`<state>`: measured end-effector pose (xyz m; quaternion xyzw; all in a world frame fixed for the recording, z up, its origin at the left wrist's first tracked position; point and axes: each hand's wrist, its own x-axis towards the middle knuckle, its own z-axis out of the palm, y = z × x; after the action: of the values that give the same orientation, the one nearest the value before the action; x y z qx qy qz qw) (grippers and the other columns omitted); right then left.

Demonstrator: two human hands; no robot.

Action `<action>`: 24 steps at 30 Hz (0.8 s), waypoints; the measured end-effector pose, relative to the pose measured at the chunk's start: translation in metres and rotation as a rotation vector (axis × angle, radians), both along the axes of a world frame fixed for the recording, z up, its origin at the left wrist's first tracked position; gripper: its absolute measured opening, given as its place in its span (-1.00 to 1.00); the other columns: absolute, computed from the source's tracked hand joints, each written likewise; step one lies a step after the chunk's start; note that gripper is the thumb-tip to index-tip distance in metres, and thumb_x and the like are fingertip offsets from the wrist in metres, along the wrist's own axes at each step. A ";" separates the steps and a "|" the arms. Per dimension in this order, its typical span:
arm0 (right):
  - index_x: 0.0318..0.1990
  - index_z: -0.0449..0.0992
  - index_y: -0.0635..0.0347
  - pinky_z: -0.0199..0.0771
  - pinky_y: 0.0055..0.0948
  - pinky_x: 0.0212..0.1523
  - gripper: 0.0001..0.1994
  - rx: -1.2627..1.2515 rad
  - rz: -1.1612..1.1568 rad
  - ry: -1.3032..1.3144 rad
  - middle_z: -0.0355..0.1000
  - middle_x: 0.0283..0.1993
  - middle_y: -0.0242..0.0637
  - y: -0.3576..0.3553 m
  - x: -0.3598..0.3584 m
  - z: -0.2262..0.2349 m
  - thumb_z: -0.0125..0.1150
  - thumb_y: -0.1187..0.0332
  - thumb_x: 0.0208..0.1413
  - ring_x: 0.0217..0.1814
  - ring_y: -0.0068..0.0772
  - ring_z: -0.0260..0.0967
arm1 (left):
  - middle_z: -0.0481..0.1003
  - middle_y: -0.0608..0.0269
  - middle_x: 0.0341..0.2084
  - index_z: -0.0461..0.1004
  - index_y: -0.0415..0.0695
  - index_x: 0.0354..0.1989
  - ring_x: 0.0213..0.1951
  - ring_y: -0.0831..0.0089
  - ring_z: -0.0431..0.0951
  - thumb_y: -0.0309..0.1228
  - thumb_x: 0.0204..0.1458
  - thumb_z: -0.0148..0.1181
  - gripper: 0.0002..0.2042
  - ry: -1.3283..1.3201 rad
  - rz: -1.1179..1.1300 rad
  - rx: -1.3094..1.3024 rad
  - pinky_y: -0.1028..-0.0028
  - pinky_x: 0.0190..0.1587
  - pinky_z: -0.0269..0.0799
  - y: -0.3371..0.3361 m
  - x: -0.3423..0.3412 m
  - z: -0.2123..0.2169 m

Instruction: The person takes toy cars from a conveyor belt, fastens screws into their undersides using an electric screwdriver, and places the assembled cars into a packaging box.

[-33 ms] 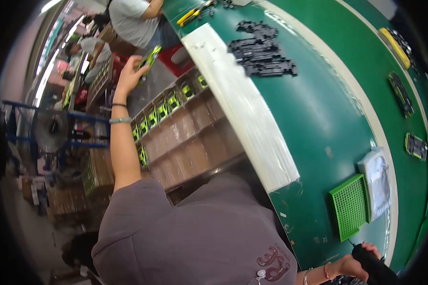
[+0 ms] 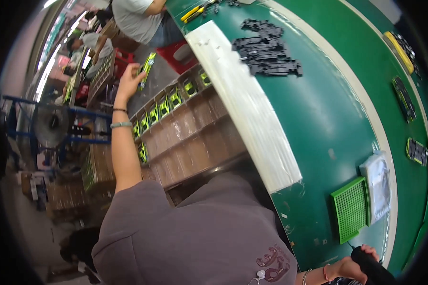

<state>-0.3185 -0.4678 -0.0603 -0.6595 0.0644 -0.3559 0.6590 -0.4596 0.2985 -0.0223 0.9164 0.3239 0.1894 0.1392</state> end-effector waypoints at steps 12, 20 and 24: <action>-0.51 0.26 0.17 0.30 -0.46 -0.74 -0.31 -0.187 -0.126 -0.194 0.19 -0.70 -0.29 0.019 0.009 0.008 -0.46 -0.36 0.03 -0.73 -0.33 0.16 | 0.42 -0.03 -0.09 0.38 -0.18 -0.05 -0.04 0.12 0.42 -0.07 -0.17 0.21 -0.45 0.253 1.021 -0.392 0.27 0.00 0.30 -0.032 -0.228 -0.168; -0.39 0.29 0.26 0.28 -0.42 -0.54 -0.21 -0.056 0.016 -0.077 0.20 -0.59 -0.25 0.000 0.021 -0.019 -0.34 -0.46 -0.17 -0.59 -0.35 0.16 | 0.51 0.07 -0.24 0.52 -0.24 -0.28 -0.16 0.23 0.48 -0.17 -0.09 0.21 -0.65 0.154 0.970 -0.308 0.27 -0.13 0.36 -0.020 -0.262 -0.213; -0.32 0.30 0.32 0.29 -0.37 -0.36 -0.07 -0.030 0.027 -0.047 0.20 -0.51 -0.22 -0.039 0.008 0.001 -0.25 -0.57 -0.35 -0.47 -0.33 0.16 | 0.54 0.06 -0.43 0.56 -0.17 -0.37 -0.35 0.22 0.55 -0.17 -0.14 0.14 -0.69 0.086 0.916 -0.158 0.37 -0.25 0.39 -0.004 -0.211 -0.201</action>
<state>-0.3103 -0.5069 -0.0593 -0.6615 0.0344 -0.3633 0.6552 -0.6708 0.2948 -0.2236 0.6725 0.7142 0.1681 0.0973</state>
